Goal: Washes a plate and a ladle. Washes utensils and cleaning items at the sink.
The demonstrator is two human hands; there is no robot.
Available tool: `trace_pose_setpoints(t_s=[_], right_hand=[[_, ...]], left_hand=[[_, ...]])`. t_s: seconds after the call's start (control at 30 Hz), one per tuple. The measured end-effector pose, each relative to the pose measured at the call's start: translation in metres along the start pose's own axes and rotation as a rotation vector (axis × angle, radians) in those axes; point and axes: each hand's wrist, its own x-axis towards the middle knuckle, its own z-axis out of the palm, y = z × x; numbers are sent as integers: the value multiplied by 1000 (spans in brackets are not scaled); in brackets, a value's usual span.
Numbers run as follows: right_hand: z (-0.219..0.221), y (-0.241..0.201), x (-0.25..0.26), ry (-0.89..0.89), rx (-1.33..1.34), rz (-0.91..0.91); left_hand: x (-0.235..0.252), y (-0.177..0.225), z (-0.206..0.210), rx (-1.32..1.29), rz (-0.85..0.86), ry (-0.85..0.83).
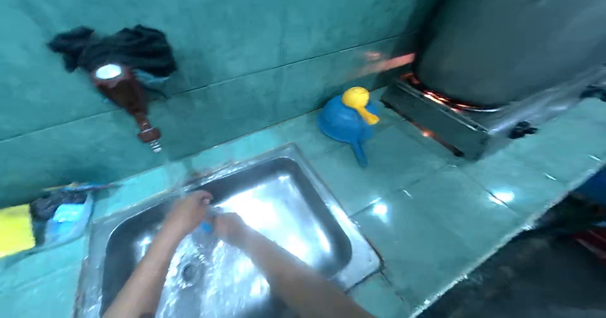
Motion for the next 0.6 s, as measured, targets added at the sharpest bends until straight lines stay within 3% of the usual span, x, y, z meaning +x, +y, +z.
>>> trace_pose_setpoints(t_s=[0.13, 0.2, 0.27, 0.37, 0.47, 0.6], right_hand=[[-79, 50, -39, 169, -53, 218], [-113, 66, -86, 250, -61, 254], [-121, 76, -154, 295, -85, 323], [-86, 76, -216, -52, -224, 517], [-55, 80, -193, -280, -409, 611], [-67, 115, -95, 77, -204, 633]], left_hand=[[23, 20, -20, -157, -17, -118], [38, 20, -26, -279, -48, -178], [54, 20, -30, -326, -87, -232], [64, 21, -38, -327, -163, -232], [62, 19, -41, -309, -194, -202], [40, 26, -44, -246, -142, -219]])
